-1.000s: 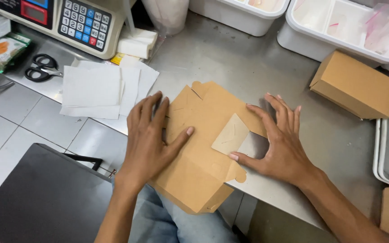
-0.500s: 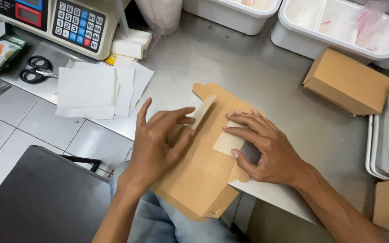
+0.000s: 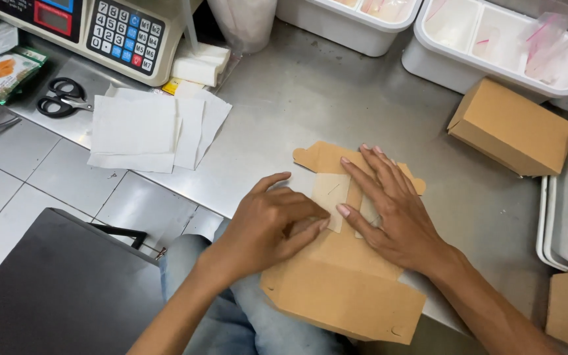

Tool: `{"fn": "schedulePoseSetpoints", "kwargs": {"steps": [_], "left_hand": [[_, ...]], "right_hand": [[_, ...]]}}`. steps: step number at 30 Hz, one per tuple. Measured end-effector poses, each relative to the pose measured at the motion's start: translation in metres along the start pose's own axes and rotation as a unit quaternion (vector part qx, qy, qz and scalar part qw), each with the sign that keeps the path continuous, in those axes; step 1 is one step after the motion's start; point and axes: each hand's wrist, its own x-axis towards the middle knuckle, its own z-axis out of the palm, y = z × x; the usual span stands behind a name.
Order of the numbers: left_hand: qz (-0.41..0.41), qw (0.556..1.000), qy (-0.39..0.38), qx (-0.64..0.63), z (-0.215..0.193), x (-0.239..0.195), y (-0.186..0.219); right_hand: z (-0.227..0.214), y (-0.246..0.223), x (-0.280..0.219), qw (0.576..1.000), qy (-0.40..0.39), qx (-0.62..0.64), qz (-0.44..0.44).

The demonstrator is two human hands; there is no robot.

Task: The person assembles flat cardboard box blanks into finished boxes by folding the flaps and securing them with adhesive patches. They handle each box individually, pressing the adhesive to ensure it sticks, and stack the completed boxes on the right side of the table.

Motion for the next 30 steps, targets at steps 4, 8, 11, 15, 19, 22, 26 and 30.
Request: {"fn": "schedulePoseSetpoints", "kwargs": {"steps": [4, 8, 11, 15, 19, 22, 26, 30], "left_hand": [[-0.019, 0.998, -0.014, -0.063, -0.011, 0.023, -0.033], [-0.082, 0.988, -0.062, -0.117, -0.013, 0.046, -0.068], [-0.129, 0.983, -0.102, -0.08, -0.009, 0.055, -0.075], [-0.133, 0.984, -0.092, -0.074, -0.003, 0.053, -0.078], [-0.143, 0.984, -0.083, -0.071, -0.003, 0.051, -0.072], [-0.146, 0.984, -0.079, -0.071, -0.003, 0.048, -0.071], [-0.13, 0.986, -0.076, -0.077, -0.001, 0.047, -0.071], [-0.128, 0.983, -0.093, -0.092, -0.004, 0.048, -0.07]], "right_hand": [[0.002, 0.002, 0.001, 0.999, -0.022, -0.037, -0.019], [0.002, 0.002, 0.001, 0.999, -0.016, -0.043, -0.027], [0.002, 0.001, 0.001, 0.999, -0.019, -0.041, -0.018], [0.002, 0.001, 0.001, 0.999, -0.019, -0.044, -0.016], [0.002, -0.001, 0.001, 0.998, -0.017, -0.054, -0.026], [0.002, -0.001, 0.001, 0.997, -0.013, -0.065, -0.034], [0.003, -0.001, 0.001, 0.997, -0.009, -0.07, -0.04], [0.003, -0.002, 0.0, 0.996, -0.002, -0.073, -0.043]]}}
